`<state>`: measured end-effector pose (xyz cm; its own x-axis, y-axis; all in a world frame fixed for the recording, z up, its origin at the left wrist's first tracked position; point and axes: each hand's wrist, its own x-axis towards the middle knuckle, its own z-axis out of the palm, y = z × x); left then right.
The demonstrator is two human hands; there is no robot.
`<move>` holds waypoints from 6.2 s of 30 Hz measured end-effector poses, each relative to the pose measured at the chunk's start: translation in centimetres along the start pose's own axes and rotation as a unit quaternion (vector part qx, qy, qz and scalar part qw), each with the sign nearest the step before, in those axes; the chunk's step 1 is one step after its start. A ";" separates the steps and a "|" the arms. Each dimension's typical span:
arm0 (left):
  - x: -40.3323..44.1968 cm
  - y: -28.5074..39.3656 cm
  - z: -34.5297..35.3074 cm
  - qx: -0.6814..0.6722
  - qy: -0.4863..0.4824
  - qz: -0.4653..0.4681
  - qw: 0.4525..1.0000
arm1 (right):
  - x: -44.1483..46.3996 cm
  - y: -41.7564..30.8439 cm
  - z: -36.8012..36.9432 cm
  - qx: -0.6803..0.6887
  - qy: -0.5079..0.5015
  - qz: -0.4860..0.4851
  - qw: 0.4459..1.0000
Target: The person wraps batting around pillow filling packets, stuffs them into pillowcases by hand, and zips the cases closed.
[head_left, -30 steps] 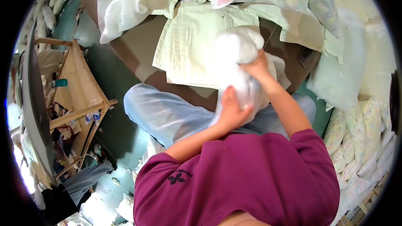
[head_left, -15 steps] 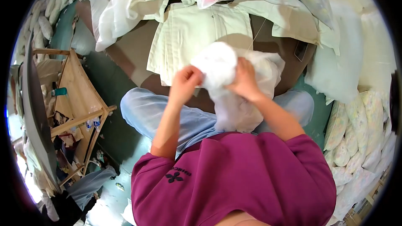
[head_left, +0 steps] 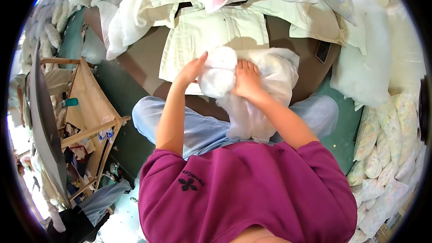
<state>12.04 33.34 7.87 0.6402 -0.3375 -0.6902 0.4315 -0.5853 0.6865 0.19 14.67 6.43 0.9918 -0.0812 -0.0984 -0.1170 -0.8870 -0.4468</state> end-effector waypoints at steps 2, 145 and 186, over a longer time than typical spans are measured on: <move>-0.4 -1.9 0.8 -0.072 0.022 0.036 0.997 | 0.9 -0.3 0.3 0.022 0.028 -0.001 0.999; -6.0 -9.6 4.4 -0.317 -0.017 0.255 0.914 | -11.7 6.1 -6.0 0.582 -0.207 0.450 0.645; -12.5 -9.4 -0.9 -0.265 -0.195 0.282 0.901 | 19.3 8.9 -5.4 0.641 -0.253 0.083 0.720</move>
<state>0.51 43.72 10.21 0.6256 -0.7648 -0.1539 0.4167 0.1608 0.8947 18.61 2.78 5.39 0.8515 0.3257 -0.4110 -0.5039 0.2914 -0.8131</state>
